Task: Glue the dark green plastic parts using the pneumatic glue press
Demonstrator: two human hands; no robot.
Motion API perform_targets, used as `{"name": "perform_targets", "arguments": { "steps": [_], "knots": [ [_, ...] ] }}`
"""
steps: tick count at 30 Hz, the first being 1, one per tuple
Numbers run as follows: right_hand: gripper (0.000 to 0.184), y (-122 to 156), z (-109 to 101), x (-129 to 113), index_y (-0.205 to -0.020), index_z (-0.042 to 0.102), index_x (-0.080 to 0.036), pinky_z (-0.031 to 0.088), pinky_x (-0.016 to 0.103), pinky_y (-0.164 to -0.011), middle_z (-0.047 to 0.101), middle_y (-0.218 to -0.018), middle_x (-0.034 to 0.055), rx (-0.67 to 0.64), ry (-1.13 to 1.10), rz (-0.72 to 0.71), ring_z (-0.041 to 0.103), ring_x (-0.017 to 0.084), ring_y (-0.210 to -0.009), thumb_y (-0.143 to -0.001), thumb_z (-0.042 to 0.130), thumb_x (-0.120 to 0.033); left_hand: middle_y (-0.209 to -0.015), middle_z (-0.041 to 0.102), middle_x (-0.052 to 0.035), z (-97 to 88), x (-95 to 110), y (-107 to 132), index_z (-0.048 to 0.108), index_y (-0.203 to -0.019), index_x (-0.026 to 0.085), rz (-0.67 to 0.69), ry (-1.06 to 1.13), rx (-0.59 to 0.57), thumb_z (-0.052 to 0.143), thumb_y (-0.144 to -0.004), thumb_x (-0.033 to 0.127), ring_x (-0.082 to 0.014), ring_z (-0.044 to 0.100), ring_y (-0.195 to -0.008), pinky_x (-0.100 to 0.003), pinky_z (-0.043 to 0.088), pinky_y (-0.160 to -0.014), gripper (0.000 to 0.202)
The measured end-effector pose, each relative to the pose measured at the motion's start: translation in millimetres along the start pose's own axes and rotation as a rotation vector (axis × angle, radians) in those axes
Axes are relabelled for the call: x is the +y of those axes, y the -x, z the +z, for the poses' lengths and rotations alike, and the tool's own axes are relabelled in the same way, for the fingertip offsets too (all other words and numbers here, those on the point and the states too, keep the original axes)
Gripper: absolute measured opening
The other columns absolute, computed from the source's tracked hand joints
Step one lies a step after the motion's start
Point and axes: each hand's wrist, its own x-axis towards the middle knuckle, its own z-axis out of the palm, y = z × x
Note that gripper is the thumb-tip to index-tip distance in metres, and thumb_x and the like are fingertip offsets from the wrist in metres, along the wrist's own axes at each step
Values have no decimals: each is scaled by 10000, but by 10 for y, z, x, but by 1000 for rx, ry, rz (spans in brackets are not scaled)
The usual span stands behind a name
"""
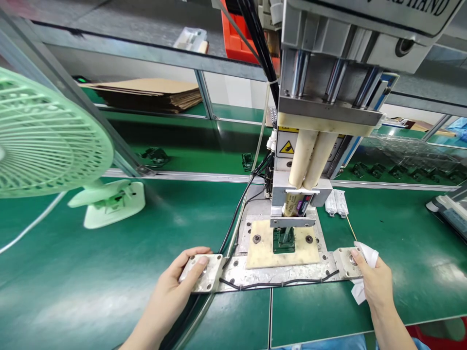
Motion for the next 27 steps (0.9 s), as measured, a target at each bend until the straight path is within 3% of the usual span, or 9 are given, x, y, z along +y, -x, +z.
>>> {"name": "perform_targets", "arguments": {
  "steps": [14, 27],
  "knots": [
    [748, -11, 1, 4, -1095, 717, -126, 548, 282, -714, 737, -958, 84, 15, 35, -7, 672, 279, -918, -539, 854, -606, -933, 718, -48, -21, 13, -12, 673, -980, 212, 49, -36, -5, 650, -719, 665, -203, 618, -728, -229, 495, -590, 524],
    [718, -1, 5, -12, -1076, 724, -138, 546, 257, -681, 742, -918, 68, 8, 19, 2, 679, 254, -867, -534, 866, -587, -968, 709, -33, -43, -7, -8, 653, -1007, 225, 15, -42, -21, 626, -731, 694, -197, 610, -796, -210, 493, -652, 545]
  ]
}}
